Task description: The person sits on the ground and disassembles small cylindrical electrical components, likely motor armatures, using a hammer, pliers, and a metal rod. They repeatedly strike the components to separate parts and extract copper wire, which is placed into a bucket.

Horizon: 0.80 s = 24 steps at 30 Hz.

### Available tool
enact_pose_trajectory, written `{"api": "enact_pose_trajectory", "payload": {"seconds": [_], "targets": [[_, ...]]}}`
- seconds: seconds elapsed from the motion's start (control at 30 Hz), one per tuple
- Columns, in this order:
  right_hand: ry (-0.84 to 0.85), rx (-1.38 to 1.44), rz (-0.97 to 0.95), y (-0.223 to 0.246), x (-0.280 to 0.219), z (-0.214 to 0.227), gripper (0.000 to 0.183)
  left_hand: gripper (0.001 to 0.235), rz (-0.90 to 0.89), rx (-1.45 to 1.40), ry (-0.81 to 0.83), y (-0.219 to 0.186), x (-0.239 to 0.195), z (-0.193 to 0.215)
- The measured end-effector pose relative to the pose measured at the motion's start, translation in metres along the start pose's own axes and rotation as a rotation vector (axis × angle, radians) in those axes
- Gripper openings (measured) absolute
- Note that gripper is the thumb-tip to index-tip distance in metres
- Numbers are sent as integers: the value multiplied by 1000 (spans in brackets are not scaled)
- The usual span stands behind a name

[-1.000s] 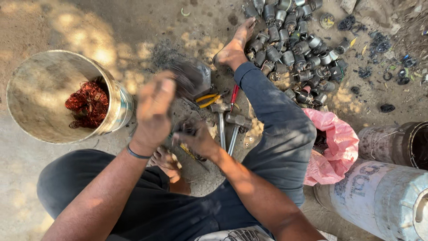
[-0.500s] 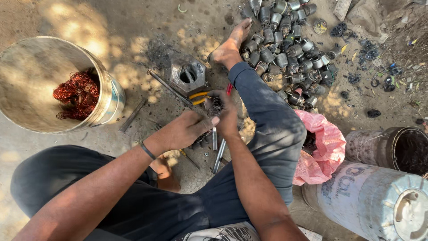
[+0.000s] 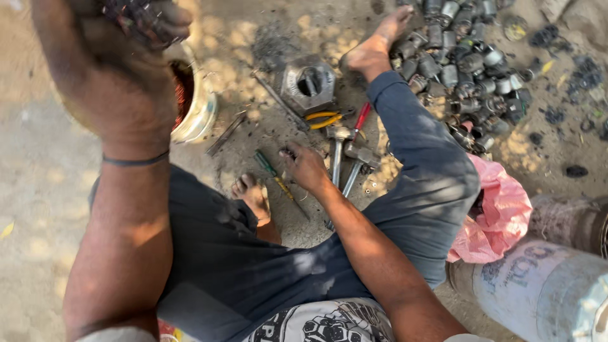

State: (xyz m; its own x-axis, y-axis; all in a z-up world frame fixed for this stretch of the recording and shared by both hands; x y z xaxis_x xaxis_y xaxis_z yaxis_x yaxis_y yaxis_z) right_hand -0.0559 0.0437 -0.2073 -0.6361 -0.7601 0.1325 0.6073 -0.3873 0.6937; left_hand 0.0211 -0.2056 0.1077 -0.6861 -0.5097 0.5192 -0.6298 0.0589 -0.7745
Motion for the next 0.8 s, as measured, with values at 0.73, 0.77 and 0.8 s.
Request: {"api": "enact_pose_trajectory", "payload": {"seconds": [0.73,0.77,0.8], "targets": [[141,-31,-142,43,21,95,100,39,102,25,274,-10,-22,-37],[-26,67,-66,53,29,107,93,41,168,-43,288,-9,-23,-45],[-71,114,13,62,40,114,94,43,235,-111,298,-7,-26,-52]]}}
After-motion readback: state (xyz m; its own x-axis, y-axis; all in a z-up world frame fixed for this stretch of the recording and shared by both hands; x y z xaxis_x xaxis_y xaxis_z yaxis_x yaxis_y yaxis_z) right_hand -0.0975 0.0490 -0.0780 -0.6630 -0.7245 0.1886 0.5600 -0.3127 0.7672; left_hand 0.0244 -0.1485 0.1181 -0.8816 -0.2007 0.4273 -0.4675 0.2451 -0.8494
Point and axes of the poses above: each hand's wrist, its own x-axis towards the middle knuckle, its own z-axis out of the back of the hand, y = z × x, the point moved 5 cm from there along x, towards the middle knuckle, and after that the axes turned 6 degrees about z, right-handed, at the moved point
